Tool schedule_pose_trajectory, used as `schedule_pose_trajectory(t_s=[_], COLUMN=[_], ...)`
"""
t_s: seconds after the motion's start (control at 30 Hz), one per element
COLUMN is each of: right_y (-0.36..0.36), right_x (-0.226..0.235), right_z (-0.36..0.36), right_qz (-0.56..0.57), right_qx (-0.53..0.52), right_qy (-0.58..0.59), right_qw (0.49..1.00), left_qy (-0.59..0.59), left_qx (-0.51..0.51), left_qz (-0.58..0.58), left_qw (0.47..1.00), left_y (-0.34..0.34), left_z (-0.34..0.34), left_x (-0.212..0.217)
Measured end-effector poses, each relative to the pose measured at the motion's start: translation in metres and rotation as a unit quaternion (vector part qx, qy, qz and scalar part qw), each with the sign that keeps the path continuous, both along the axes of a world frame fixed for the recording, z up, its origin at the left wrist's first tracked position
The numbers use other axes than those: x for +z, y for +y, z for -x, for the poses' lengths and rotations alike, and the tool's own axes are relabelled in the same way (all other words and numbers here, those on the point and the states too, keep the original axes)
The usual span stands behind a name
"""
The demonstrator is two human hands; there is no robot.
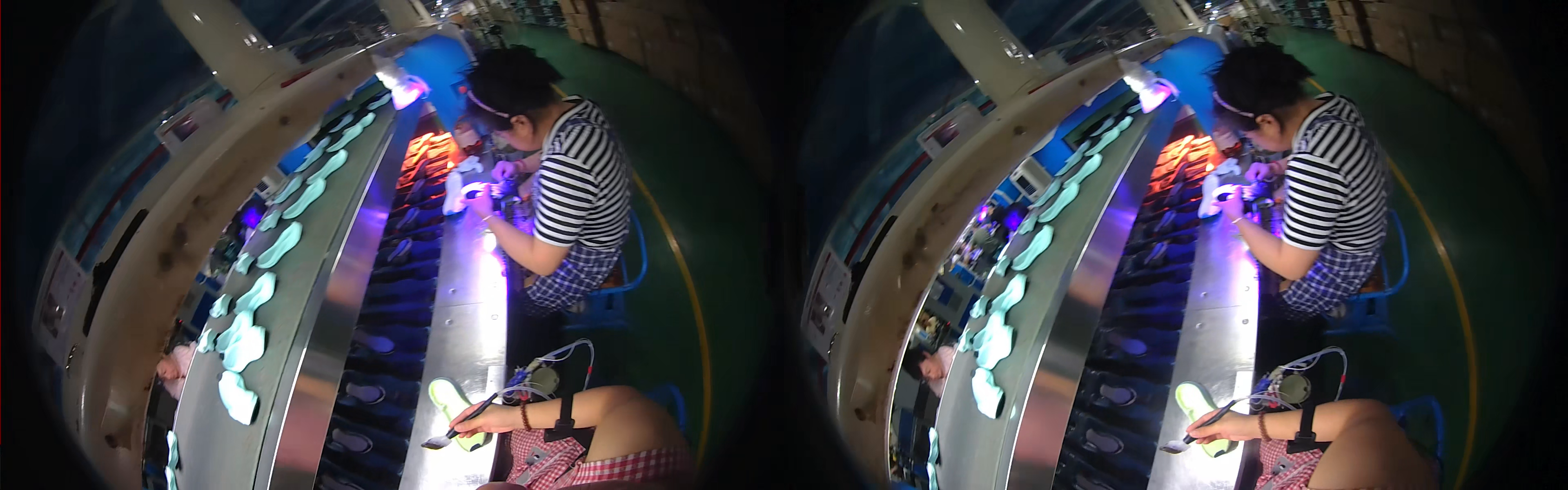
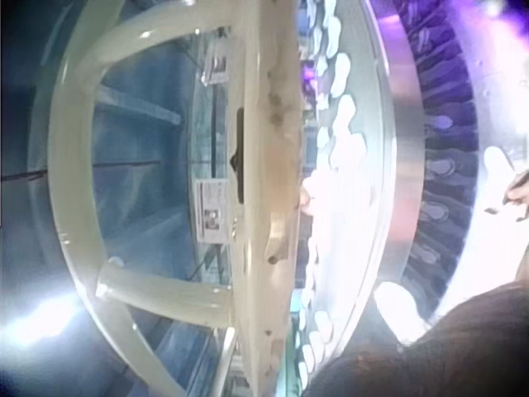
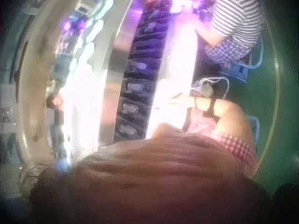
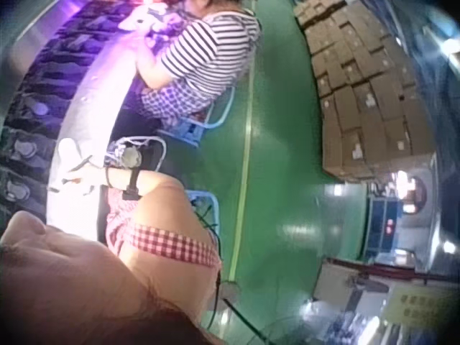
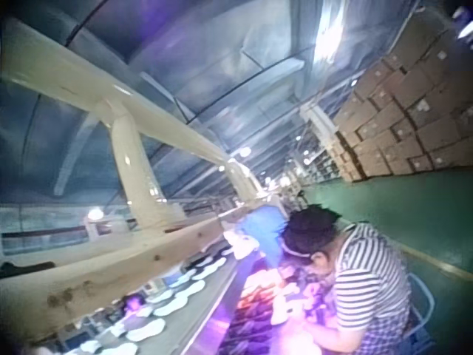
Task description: Apply liquid adhesive or finish to shoe outsoles using a brush on an assembly line.
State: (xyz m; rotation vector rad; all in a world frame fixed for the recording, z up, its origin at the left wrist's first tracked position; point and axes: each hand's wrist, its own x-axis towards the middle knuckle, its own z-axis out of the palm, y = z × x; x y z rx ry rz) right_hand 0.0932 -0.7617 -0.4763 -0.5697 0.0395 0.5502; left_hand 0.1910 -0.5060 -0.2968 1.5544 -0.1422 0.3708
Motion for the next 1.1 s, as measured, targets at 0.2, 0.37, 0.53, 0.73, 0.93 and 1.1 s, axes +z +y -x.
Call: schedule_pose_trajectory(t_s=[0.2, 0.37, 0.53, 0.73, 0.93, 1.1], right_y=[0.008, -0.01, 0.008, 0.033, 0.054, 0.048], right_x=[0.013, 0.042, 0.053, 0.04, 0.06, 0.083], right_z=[-0.006, 0.006, 0.02, 0.006, -0.001, 0.024], right_qz=[0.067, 0.138, 0.112, 0.138, 0.27, 0.357], right_qx=[-0.006, 0.036, 0.112, 0.122, 0.099, 0.018], right_qy=[-0.073, -0.179, -0.123, -0.116, -0.24, -0.568], right_qw=[0.995, 0.973, 0.98, 0.976, 0.927, 0.741], left_qy=[0.117, 0.197, 0.243, 0.241, 0.234, 0.216], left_qx=[-0.078, 0.035, -0.045, -0.116, 0.017, 0.057], left_qz=[0.15, 0.254, 0.536, 0.549, 0.52, 0.478], left_qw=[0.979, 0.946, 0.807, 0.792, 0.821, 0.849], left_y=[-0.094, -0.103, -0.085, -0.08, -0.088, -0.071], left_z=[0.077, 0.195, 0.19, 0.187, 0.184, 0.182], left_x=[-0.063, -0.085, -0.144, -0.123, -0.139, -0.14])
